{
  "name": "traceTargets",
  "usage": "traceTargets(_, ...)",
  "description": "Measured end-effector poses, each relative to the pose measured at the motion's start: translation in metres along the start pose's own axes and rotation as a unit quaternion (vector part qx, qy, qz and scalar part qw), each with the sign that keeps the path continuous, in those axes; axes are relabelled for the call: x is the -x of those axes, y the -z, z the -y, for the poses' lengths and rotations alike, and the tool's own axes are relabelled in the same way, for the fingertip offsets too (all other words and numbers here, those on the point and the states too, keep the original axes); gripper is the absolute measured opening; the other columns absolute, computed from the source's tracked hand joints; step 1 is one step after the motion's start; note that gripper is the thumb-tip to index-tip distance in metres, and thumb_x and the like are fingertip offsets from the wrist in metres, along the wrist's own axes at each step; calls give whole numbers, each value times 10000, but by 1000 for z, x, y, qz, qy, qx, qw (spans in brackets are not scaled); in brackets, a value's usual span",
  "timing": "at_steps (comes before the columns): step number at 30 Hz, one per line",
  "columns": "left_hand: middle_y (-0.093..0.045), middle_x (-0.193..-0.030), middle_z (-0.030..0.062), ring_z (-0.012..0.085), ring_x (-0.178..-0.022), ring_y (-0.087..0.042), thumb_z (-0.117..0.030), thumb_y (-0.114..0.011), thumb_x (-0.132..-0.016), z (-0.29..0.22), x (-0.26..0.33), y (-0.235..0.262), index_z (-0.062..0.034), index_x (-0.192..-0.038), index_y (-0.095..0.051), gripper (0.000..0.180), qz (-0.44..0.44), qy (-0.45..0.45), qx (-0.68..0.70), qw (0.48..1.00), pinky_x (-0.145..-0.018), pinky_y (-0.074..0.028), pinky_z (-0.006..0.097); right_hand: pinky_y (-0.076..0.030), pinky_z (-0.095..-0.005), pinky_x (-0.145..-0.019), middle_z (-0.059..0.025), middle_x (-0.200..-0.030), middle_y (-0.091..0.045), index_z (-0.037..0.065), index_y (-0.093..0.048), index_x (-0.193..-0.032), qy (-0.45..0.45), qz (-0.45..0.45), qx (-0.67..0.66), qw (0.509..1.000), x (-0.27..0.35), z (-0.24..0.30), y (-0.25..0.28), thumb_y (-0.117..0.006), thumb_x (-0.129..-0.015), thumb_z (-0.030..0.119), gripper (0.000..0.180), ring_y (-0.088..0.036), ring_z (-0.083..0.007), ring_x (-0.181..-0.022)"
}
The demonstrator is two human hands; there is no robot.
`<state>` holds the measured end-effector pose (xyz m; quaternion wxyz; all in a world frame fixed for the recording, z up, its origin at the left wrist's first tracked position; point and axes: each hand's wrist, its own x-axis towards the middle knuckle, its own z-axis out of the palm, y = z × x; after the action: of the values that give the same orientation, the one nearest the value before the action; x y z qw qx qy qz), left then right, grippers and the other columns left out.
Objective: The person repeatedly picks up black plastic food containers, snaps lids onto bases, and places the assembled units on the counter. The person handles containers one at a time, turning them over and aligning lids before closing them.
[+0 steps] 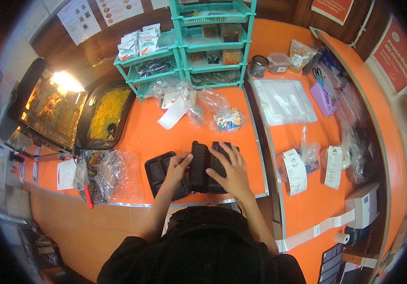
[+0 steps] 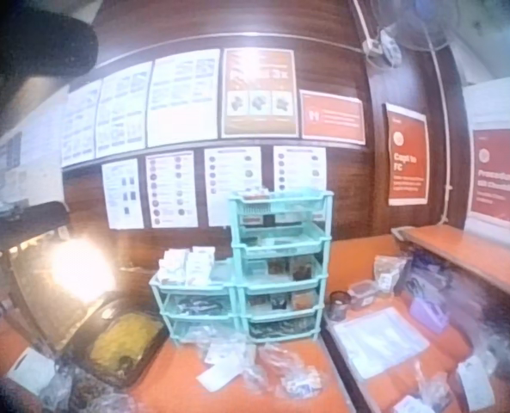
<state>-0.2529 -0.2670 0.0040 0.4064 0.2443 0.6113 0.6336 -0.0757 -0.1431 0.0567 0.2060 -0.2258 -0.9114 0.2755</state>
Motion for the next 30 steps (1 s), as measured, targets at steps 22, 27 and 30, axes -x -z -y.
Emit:
traceTargets(22, -458, -686, -94, -8, -562, -384, -243, -524, -977, -89, 17, 6, -66, -967, -630, 206, -149, -69, 130, 978, -484, -306, 167, -311, -355, -1065, -190, -1396, -371, 93, -294, -1410, -301, -162, -311, 887, 76, -134, -21, -541, -718, -58, 751, -425, -291, -1249)
traceTargets(27, -456, -685, -96, -3, -571, -396, -256, -532, -977, -97, 27, -7, -64, -963, -626, 214, -120, -58, 125, 983, -478, -309, 174, -359, -409, -1034, -201, -1391, -418, 70, -374, -1368, -312, -221, -135, 914, 84, -108, -19, -584, -868, 59, 543, -472, -322, -1238)
traceTargets(30, -513, -739, -75, 5, -634, -469, -247, -545, -974, -104, 36, -23, -46, -986, -624, 217, -74, -54, 108, 990, -514, -373, 178, -375, -397, -1024, -201, -1325, -481, 46, -444, -1322, -223, -180, -158, 945, 55, -55, 18, -597, -882, 89, 469, -490, -312, -1225)
